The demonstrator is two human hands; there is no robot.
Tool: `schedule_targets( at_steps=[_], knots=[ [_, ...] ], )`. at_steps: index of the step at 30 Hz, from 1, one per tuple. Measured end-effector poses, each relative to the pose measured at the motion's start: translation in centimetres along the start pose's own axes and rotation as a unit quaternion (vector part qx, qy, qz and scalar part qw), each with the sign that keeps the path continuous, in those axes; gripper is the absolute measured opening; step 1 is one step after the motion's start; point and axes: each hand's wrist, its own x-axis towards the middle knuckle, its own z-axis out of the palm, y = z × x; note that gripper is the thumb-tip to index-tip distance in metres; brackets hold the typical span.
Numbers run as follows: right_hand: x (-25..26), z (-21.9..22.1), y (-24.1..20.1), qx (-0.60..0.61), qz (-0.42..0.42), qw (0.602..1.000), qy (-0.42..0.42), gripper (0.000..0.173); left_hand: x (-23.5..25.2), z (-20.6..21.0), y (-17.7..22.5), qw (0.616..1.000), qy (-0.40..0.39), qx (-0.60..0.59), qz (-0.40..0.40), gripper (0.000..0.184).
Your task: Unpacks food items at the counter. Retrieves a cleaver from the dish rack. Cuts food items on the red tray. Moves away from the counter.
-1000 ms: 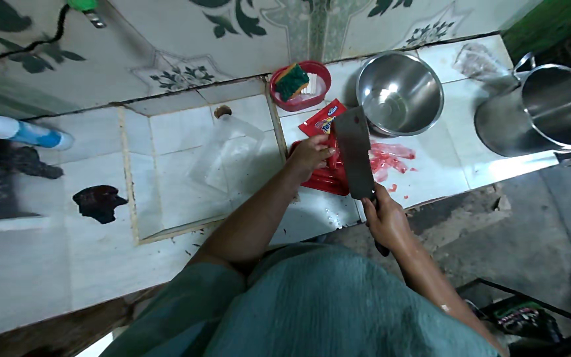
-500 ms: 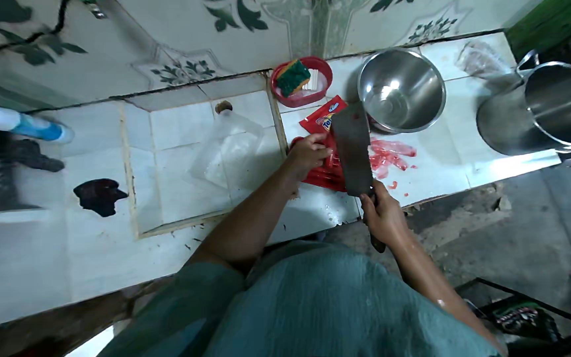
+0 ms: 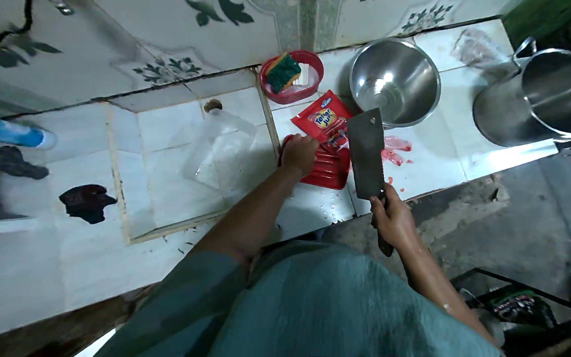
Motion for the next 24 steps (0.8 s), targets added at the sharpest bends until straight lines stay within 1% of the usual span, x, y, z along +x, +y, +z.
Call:
schedule_targets(
  at_steps=[1, 3, 7, 11, 14, 16, 17, 18, 20, 21, 22, 23, 24],
  knots=[
    [0.0, -0.1, 0.1, 0.0, 0.001, 1.0, 0.002, 0.038, 0.7, 0.3, 0.4, 0.999, -0.025, 0.023, 0.03, 0.032],
    [0.0, -0.4, 0.4, 0.002, 0.007, 1.0, 0.003, 0.038, 1.6, 0.6, 1.0, 0.995, -0.066, 0.054, 0.053, 0.033],
    [-0.2, -0.7, 1.0, 0.007, 0.018, 1.0, 0.007, 0.038, 2.5, 0.7, 1.6, 0.992, -0.109, 0.053, 0.038, 0.044],
    [-0.3, -0.7, 1.4, 0.01, 0.023, 1.0, 0.005, 0.037, 3.3, 0.4, 1.4, 0.988, -0.133, 0.057, 0.047, 0.042],
    [-0.3, -0.7, 1.1, 0.001, 0.02, 1.0, 0.004, 0.038, 3.3, -0.2, 1.4, 0.989, -0.14, 0.015, 0.054, 0.036],
    [-0.3, -0.7, 0.8, -0.013, 0.018, 1.0, -0.001, 0.04, 2.7, -1.3, 1.6, 0.986, -0.129, -0.104, 0.026, 0.035],
    [-0.3, -0.7, 0.6, -0.017, 0.015, 1.0, -0.002, 0.04, 2.2, -1.8, 1.7, 0.974, -0.121, -0.19, -0.001, 0.038],
    [-0.3, -0.6, 0.4, -0.02, 0.007, 1.0, -0.001, 0.04, 1.7, -1.9, 1.7, 0.951, -0.112, -0.285, -0.034, 0.041],
    [-0.2, -0.2, 0.2, -0.027, -0.009, 1.0, -0.003, 0.041, 0.7, -1.9, 1.8, 0.874, -0.096, -0.467, -0.098, 0.045],
    [-0.1, 0.0, 0.0, -0.031, -0.015, 0.999, -0.006, 0.041, 0.2, -2.0, 1.9, 0.835, -0.087, -0.53, -0.12, 0.046],
    [0.0, 0.2, -0.2, -0.035, -0.021, 0.999, -0.007, 0.041, -0.2, -2.2, 2.1, 0.804, -0.079, -0.573, -0.135, 0.046],
    [0.0, 0.4, -0.5, -0.038, -0.025, 0.999, -0.009, 0.041, -0.5, -2.4, 2.2, 0.782, -0.075, -0.602, -0.144, 0.045],
    [0.1, 0.5, -0.7, -0.043, -0.03, 0.999, -0.012, 0.041, -0.6, -2.4, 2.2, 0.768, -0.072, -0.62, -0.145, 0.044]
  ],
)
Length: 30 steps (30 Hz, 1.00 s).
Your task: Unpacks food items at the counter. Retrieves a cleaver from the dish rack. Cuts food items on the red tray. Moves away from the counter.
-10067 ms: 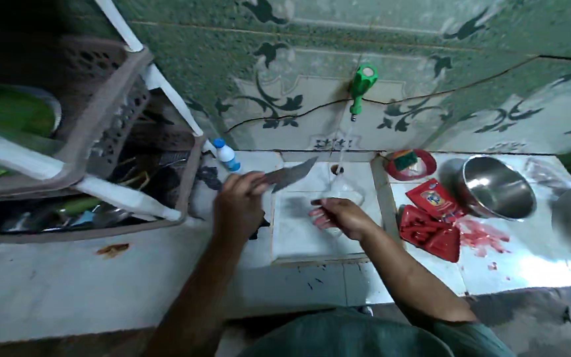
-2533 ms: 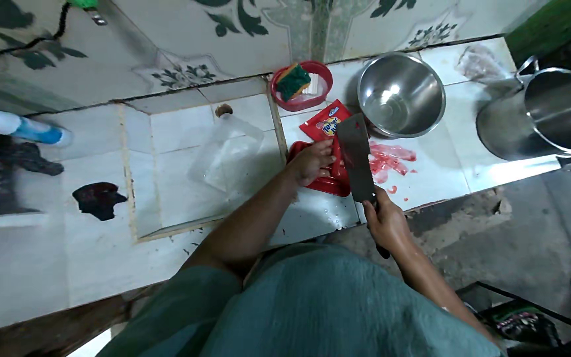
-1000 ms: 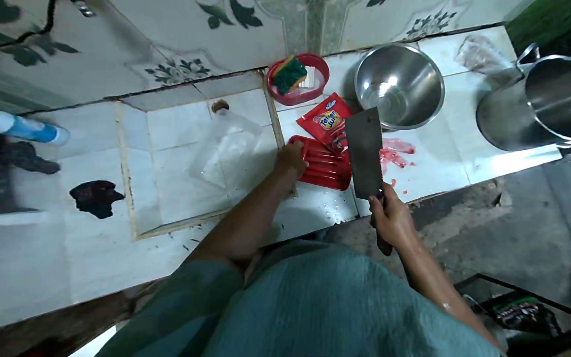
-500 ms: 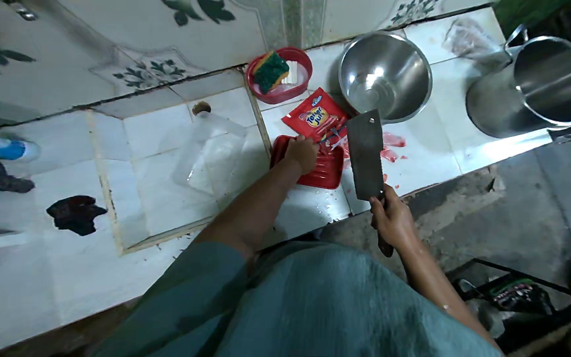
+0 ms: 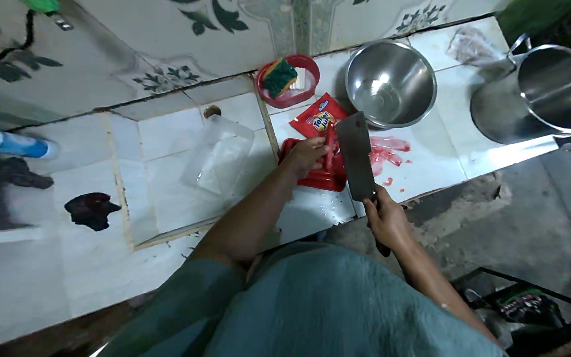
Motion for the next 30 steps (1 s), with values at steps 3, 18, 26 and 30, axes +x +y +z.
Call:
schedule_targets(
  at_steps=[3, 18, 26, 30],
  knots=[
    [0.2, 0.4, -0.4, -0.009, -0.017, 1.0, 0.0, 0.04, -0.6, -0.1, 0.1, 1.0, -0.009, -0.021, 0.019, 0.045],
    [0.5, 0.5, -1.6, -0.017, -0.029, 0.999, 0.012, 0.04, -2.0, -0.1, 0.4, 0.998, -0.017, 0.026, 0.049, 0.056],
    [-0.2, 0.6, -1.5, -0.019, -0.043, 0.999, 0.005, 0.04, -1.7, 0.0, 0.2, 0.998, 0.018, -0.024, 0.051, 0.06],
    [0.4, 0.7, -1.4, -0.027, -0.045, 0.999, 0.003, 0.039, -1.9, 0.4, 0.2, 0.999, 0.001, -0.03, 0.041, 0.06]
  ],
)
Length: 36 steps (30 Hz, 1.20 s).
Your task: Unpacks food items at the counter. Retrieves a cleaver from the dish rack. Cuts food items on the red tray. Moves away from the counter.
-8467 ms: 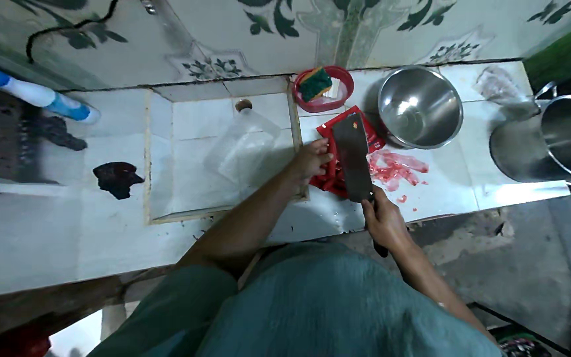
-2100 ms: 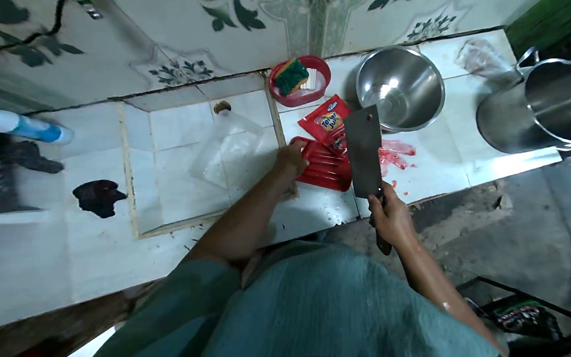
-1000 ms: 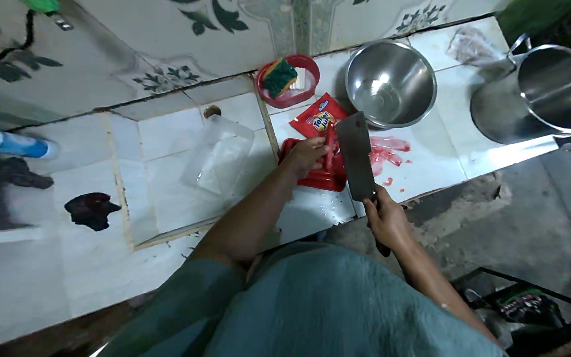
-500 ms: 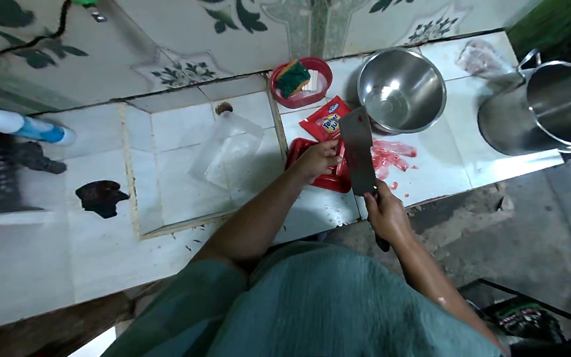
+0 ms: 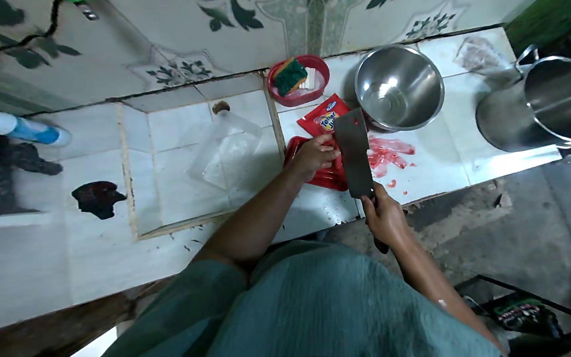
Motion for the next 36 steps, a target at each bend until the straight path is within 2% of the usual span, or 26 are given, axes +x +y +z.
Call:
schedule_targets(
  at_steps=[5, 7, 8, 10, 14, 17, 19, 21, 23, 29, 31, 32, 33, 35, 36],
  knots=[
    [0.4, -0.2, 0.1, 0.069, 0.048, 0.996, -0.04, 0.039, 0.2, -1.1, -0.8, 0.999, -0.017, 0.039, -0.001, 0.061],
    [-0.1, -0.3, 0.4, 0.101, 0.057, 0.993, -0.027, 0.037, 1.0, -2.5, -1.0, 0.989, -0.007, 0.147, 0.011, 0.062],
    [-0.4, -0.5, 0.6, 0.11, 0.058, 0.992, -0.016, 0.037, 1.4, -3.2, -0.9, 0.97, 0.007, 0.243, 0.01, 0.061],
    [-0.8, -0.9, 1.3, 0.116, 0.069, 0.991, -0.002, 0.037, 1.5, -3.6, 0.0, 0.904, 0.022, 0.427, -0.007, 0.059],
    [-1.4, -1.3, 2.5, 0.113, 0.097, 0.989, 0.005, 0.039, 1.3, -2.5, 0.3, 0.769, 0.009, 0.639, 0.014, 0.055],
    [-1.9, -1.1, 3.3, 0.11, 0.103, 0.989, 0.007, 0.04, 2.5, -1.9, -1.1, 0.692, -0.02, 0.714, 0.106, 0.043],
    [-2.1, -1.0, 3.7, 0.107, 0.11, 0.988, 0.006, 0.04, 3.6, -1.2, -1.8, 0.653, -0.086, 0.737, 0.149, 0.035],
    [-2.2, -1.0, 3.8, 0.105, 0.112, 0.988, 0.002, 0.04, 4.1, -0.3, -1.7, 0.626, -0.139, 0.756, 0.131, 0.03],
    [-2.3, -1.1, 3.9, 0.107, 0.112, 0.988, 0.005, 0.039, 4.3, 0.3, -1.8, 0.617, -0.152, 0.764, 0.112, 0.03],
    [-2.5, -1.4, 4.2, 0.104, 0.112, 0.988, 0.007, 0.039, 5.5, 0.2, -2.3, 0.633, -0.148, 0.757, 0.063, 0.037],
    [-2.5, -1.4, 4.1, 0.092, 0.107, 0.99, 0.004, 0.04, 5.5, -0.3, -2.3, 0.666, -0.138, 0.73, 0.067, 0.033],
    [-2.5, -1.5, 3.9, 0.083, 0.107, 0.991, 0.0, 0.041, 5.3, -0.5, -2.0, 0.703, -0.123, 0.697, 0.068, 0.033],
    [-2.5, -1.5, 3.5, 0.074, 0.107, 0.991, -0.003, 0.041, 5.0, -0.7, -1.6, 0.756, -0.096, 0.643, 0.071, 0.035],
    [-2.3, -1.5, 3.0, 0.057, 0.1, 0.993, -0.01, 0.042, 4.0, -1.0, -1.1, 0.883, -0.015, 0.464, 0.072, 0.043],
    [-2.1, -1.5, 2.9, 0.053, 0.093, 0.994, -0.014, 0.043, 3.5, -0.9, -1.0, 0.932, 0.022, 0.357, 0.065, 0.047]
  ],
)
